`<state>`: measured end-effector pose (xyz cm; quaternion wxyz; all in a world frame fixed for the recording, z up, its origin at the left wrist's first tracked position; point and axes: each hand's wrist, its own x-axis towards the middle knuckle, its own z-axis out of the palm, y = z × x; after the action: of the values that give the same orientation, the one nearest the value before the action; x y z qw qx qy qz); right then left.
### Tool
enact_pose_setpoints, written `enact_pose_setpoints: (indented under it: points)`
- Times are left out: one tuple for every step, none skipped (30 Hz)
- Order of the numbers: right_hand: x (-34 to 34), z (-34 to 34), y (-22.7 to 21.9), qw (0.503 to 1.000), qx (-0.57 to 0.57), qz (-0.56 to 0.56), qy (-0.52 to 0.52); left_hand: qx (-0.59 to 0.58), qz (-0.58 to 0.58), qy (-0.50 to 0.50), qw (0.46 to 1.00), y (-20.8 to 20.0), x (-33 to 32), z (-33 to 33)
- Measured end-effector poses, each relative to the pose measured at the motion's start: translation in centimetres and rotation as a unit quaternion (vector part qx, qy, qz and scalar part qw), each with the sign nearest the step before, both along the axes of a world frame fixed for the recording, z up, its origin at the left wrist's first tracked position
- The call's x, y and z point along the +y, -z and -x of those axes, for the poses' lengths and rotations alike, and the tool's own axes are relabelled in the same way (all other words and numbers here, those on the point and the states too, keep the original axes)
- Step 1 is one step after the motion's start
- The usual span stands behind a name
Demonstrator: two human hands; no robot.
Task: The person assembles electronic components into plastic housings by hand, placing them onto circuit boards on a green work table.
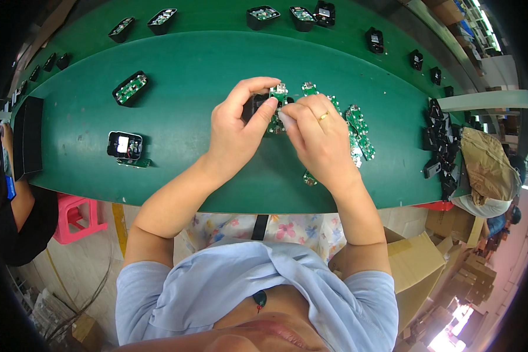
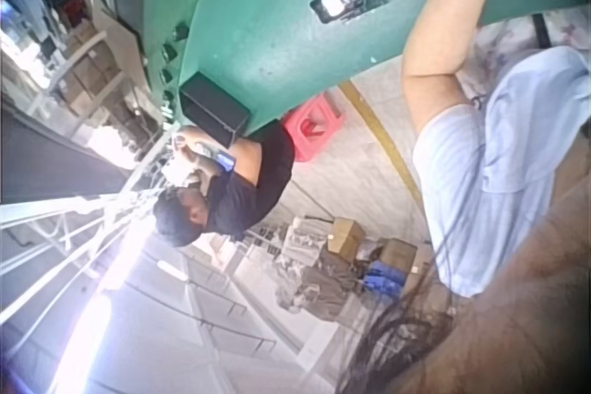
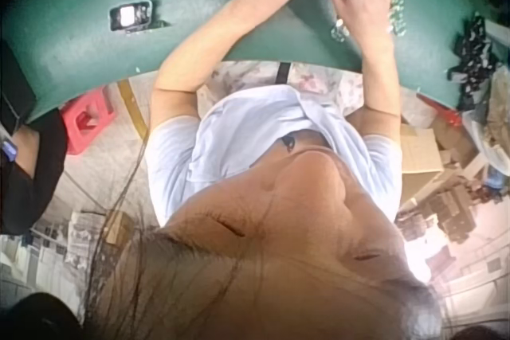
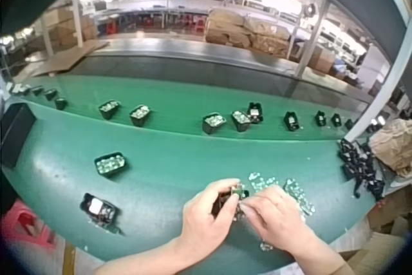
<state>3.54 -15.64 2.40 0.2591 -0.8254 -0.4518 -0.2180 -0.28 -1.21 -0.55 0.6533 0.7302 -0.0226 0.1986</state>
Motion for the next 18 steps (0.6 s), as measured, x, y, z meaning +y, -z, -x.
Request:
enact_pose_setpoints:
  points:
    - [-0.1, -0.1, 0.3, 0.999, 0.039, -0.010, 0.001, 0.007, 0.017, -0.001, 1.000, 0.0, 0.0, -0.1]
    - [-0.2, -0.2, 0.5, 0.997, 0.078, -0.020, 0.002, 0.013, 0.033, -0.002, 0.999, 0.0, -0.1, -0.1]
    - [-0.3, -0.2, 0.6, 0.997, 0.077, -0.021, 0.003, 0.012, 0.032, -0.001, 0.999, 0.2, -0.1, -0.1]
    - [-0.5, -0.2, 0.7, 0.990, 0.135, -0.040, 0.004, 0.027, 0.031, 0.002, 0.999, 0.3, -0.2, -0.1]
    - [-0.6, -0.3, 0.8, 0.979, 0.192, -0.060, 0.006, 0.041, 0.030, 0.006, 0.999, 0.5, -0.3, -0.1]
    - [-0.8, -0.3, 1.1, 0.980, 0.191, -0.062, 0.006, 0.040, 0.028, 0.007, 0.999, 0.6, -0.3, -0.1]
    - [-0.9, -0.5, 1.5, 0.988, 0.144, -0.048, -0.001, 0.031, 0.012, 0.002, 0.999, 0.8, -0.4, -0.2]
    - [-1.0, -0.5, 1.7, 0.995, 0.096, -0.033, -0.007, 0.021, -0.004, -0.002, 1.000, 0.8, -0.4, -0.3]
    - [-1.0, -0.5, 1.9, 0.995, 0.096, -0.035, -0.007, 0.021, -0.007, -0.002, 1.000, 0.8, -0.4, -0.2]
    - [-1.2, -0.5, 2.1, 0.991, 0.112, -0.067, 0.007, 0.009, 0.002, 0.006, 1.000, 0.8, -0.4, -0.2]
    - [-1.2, -0.3, 2.2, 0.987, 0.129, -0.098, 0.020, -0.002, 0.010, 0.013, 1.000, 0.7, -0.3, -0.2]
    - [-1.2, 0.0, 2.1, 0.987, 0.129, -0.099, 0.018, -0.002, 0.009, 0.011, 1.000, 0.7, -0.3, -0.2]
    - [-1.3, 0.7, 2.1, 0.932, 0.299, -0.201, 0.038, -0.003, 0.026, 0.012, 1.000, 0.6, -0.2, -0.1]
    - [-1.2, 1.2, 2.0, 0.839, 0.456, -0.293, 0.057, -0.004, 0.044, 0.013, 0.999, 0.6, -0.2, -0.1]
    - [-1.1, 1.6, 2.0, 0.839, 0.456, -0.293, 0.057, -0.004, 0.044, 0.013, 0.999, 0.6, -0.2, -0.2]
    - [-1.0, 1.8, 2.0, 0.803, 0.515, -0.297, 0.045, 0.000, 0.040, 0.017, 0.999, 0.7, -0.2, -0.2]
    - [-0.7, 2.0, 2.0, 0.763, 0.572, -0.299, 0.032, 0.004, 0.037, 0.021, 0.999, 0.7, -0.2, -0.2]
    - [-0.3, 2.1, 1.8, 0.758, 0.573, -0.311, 0.031, 0.004, 0.036, 0.020, 0.999, 0.7, -0.2, -0.2]
